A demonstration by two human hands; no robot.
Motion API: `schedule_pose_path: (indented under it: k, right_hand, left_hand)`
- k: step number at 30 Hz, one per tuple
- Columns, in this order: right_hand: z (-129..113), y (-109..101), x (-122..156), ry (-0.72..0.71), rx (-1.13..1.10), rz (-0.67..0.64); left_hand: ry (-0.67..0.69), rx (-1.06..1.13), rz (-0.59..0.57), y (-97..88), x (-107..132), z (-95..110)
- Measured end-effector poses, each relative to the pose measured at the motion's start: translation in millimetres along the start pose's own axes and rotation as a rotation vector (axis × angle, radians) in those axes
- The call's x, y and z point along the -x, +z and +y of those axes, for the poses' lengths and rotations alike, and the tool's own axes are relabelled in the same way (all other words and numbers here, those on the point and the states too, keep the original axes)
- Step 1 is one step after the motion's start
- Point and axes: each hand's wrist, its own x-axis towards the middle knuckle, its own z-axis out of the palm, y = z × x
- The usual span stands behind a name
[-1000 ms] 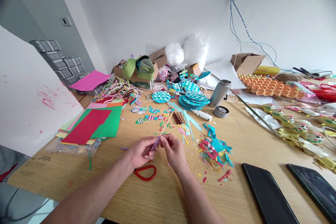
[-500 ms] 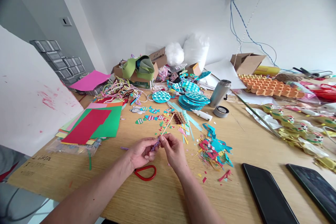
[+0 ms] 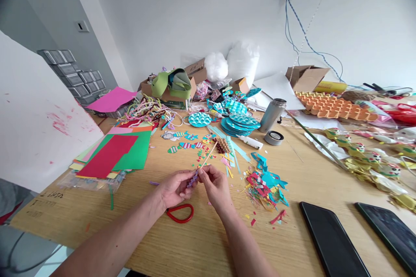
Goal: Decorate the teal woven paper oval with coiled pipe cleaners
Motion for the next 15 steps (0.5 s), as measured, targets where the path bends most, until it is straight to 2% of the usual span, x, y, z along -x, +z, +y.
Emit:
schedule_pose_path:
  k: [10, 15]
  right_hand:
    - [0.5, 0.4, -0.5, -0.055, 0.12, 0.031]
    - [6.5, 3.5, 1.4, -0.099, 0.311, 0.091]
  left_hand:
    - [0.018, -0.019, 0.021, 0.3, 0.5, 0.3]
    - [0.076, -0.067, 0.094, 3.9, -0.5, -2.0]
